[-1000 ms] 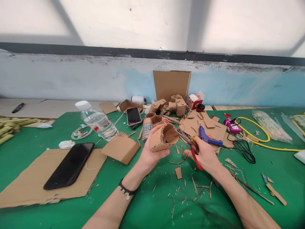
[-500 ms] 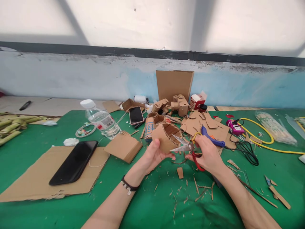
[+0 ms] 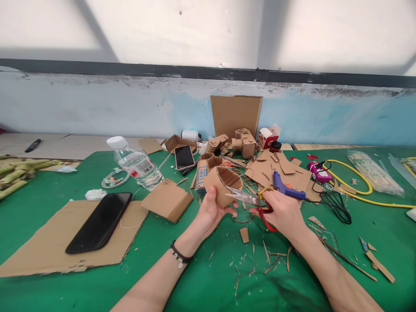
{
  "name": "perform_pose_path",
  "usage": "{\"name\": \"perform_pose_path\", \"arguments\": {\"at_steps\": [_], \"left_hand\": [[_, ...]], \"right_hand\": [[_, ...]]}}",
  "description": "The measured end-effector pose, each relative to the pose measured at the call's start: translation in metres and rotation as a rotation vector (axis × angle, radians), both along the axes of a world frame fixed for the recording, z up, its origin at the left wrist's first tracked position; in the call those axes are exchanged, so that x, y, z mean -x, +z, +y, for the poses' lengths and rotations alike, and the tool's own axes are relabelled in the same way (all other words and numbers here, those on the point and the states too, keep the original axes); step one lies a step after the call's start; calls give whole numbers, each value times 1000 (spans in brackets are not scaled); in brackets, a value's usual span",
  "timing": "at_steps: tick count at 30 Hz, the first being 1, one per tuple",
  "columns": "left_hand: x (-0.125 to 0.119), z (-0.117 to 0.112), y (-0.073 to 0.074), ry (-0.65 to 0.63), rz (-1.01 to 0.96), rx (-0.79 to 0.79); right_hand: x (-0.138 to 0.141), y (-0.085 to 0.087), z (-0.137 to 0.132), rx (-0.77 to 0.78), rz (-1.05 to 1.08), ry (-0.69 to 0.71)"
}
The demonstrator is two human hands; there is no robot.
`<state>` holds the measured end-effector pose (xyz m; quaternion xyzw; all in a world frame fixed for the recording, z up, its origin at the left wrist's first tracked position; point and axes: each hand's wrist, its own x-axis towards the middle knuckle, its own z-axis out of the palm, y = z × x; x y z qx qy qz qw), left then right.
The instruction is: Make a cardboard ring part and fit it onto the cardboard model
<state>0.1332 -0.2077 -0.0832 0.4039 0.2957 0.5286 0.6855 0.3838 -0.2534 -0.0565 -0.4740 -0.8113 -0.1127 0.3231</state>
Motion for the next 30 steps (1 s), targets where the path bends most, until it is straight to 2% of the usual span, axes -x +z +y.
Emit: {"name": "perform_pose_path", "arguments": {"at_steps": [3, 7, 11, 16, 20, 22, 25, 30], "left_hand": [[-4, 1, 3, 28, -36, 60], [-4, -5, 22, 30, -72, 39], [-1, -13, 36, 34, -26, 26], [4, -16, 42, -74, -105, -21], [9, -13, 42, -124, -183, 61], [9, -11, 40, -82, -151, 89], [7, -9, 38, 34, -80, 49], [3, -10, 38, 233, 100, -172]], "right_hand": [[0, -7, 1, 30, 19, -34], [0, -7, 3, 131, 96, -73], [2, -4, 4, 255, 116, -55], [3, -6, 7, 243, 70, -40], [0, -6, 8, 215, 63, -32], [-1, -6, 9, 219, 77, -26], [2, -6, 8, 282, 153, -23], [14, -5, 0, 518, 302, -22]]}}
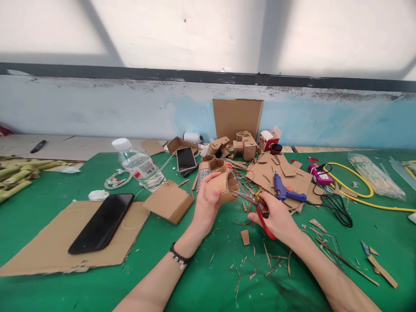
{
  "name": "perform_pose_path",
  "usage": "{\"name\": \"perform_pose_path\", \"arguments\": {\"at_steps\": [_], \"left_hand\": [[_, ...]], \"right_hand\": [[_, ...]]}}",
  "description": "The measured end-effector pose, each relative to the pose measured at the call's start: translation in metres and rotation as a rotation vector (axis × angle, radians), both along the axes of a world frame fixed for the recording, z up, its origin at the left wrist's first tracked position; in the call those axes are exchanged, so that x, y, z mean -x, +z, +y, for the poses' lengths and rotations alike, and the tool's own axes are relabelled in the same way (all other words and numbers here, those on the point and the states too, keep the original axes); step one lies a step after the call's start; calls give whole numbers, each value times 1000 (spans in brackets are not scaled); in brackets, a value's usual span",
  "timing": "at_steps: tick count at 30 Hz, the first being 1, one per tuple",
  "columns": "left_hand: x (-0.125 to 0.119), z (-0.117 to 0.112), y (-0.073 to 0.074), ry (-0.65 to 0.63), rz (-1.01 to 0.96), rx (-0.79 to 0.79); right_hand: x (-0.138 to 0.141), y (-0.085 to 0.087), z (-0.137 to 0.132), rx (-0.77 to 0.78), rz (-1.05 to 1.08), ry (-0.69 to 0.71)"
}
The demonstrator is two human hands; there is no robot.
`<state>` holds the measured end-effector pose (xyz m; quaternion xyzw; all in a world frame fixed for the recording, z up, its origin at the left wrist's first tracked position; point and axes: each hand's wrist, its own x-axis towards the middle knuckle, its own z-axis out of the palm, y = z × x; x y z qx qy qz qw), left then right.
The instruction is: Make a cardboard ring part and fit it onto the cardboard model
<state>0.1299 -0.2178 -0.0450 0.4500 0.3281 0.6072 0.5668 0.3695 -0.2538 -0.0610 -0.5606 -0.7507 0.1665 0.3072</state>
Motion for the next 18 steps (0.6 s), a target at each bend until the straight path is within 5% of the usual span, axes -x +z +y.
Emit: {"name": "perform_pose_path", "arguments": {"at_steps": [7, 18], "left_hand": [[2, -5, -3, 354, 313, -313], [-4, -6, -1, 388, 360, -421]], "right_hand": [[19, 4, -13, 151, 126, 117], [31, -2, -23, 170, 187, 123]]}}
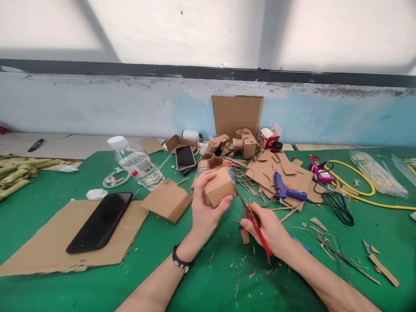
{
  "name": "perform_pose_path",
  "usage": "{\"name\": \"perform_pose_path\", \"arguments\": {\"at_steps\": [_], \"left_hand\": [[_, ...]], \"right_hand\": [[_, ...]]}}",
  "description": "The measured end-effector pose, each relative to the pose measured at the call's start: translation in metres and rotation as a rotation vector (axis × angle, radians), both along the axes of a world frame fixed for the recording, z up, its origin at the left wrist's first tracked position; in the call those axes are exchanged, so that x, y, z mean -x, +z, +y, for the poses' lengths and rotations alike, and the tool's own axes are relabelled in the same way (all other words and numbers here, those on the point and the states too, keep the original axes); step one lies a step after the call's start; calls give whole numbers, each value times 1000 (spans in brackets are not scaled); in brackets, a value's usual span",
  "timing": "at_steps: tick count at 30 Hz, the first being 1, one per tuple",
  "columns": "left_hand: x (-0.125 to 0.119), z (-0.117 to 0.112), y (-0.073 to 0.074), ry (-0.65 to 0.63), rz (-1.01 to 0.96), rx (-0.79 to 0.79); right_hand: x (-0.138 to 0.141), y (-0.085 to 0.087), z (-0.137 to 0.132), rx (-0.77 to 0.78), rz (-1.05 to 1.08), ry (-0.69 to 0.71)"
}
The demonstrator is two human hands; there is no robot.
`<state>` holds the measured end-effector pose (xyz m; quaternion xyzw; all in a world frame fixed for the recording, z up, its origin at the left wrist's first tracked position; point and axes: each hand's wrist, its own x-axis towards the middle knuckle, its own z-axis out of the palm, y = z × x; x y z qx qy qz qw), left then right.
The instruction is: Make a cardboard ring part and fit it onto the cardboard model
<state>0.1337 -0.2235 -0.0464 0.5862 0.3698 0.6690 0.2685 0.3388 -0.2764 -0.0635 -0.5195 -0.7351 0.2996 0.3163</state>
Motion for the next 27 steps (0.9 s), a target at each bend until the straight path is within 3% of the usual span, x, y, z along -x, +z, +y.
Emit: {"name": "perform_pose_path", "arguments": {"at_steps": [6, 10, 15, 19, 27], "left_hand": [[-6, -5, 1, -66, -45, 150], [-8, -4, 0, -71, -91, 207], [-6, 2, 0, -175, -317, 371], [-7, 2, 2, -272, -444, 474], [-15, -3, -1, -300, -531, 543]], "right_hand": [[5, -8, 1, 10, -7, -63], [5, -3, 1, 38, 48, -14], [-1, 5, 4, -1, -84, -67], [-2, -1, 8, -86, -226, -120], [-4, -17, 10, -378, -449, -211]]}}
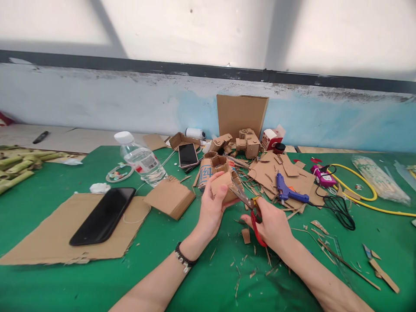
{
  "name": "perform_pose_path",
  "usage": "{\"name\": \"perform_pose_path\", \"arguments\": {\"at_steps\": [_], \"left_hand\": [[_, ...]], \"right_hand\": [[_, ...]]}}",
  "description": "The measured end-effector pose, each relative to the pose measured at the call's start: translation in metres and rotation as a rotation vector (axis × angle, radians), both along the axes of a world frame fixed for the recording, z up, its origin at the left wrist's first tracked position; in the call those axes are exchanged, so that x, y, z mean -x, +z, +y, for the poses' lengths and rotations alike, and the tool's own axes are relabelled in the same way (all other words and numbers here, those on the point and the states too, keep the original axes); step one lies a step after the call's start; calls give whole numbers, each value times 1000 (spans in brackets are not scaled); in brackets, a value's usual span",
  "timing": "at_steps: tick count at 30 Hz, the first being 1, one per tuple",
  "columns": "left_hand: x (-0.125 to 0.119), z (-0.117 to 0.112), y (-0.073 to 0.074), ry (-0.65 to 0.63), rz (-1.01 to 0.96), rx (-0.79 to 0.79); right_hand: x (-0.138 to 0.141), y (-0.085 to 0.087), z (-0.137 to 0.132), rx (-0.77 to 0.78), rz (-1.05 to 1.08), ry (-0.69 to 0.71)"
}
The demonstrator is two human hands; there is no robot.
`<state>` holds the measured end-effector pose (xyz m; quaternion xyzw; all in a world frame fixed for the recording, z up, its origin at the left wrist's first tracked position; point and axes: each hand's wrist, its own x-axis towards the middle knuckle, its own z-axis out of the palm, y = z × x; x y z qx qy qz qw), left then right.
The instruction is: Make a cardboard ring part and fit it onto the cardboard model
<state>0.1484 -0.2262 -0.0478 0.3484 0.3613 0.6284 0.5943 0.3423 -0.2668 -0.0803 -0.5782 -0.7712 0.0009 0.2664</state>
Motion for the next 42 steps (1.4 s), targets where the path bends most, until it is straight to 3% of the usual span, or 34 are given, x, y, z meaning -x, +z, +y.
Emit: {"name": "perform_pose_path", "arguments": {"at_steps": [5, 17, 25, 32, 37, 42], "left_hand": [[-3, -4, 3, -30, -38, 54], [-3, -4, 2, -153, -135, 81], [3, 2, 1, -249, -159, 169], [5, 3, 2, -178, -121, 91], [4, 3, 1, -201, -152, 99], [5, 4, 1, -199, -163, 112]], "right_hand": [[-6, 3, 3, -145, -139, -19], [-15, 9, 9, -217, -188, 24], [-24, 16, 9, -86, -148, 103], [-28, 16, 12, -69, -150, 107], [-27, 9, 12, -154, -153, 99], [-28, 12, 12, -272, -205, 88]]}}
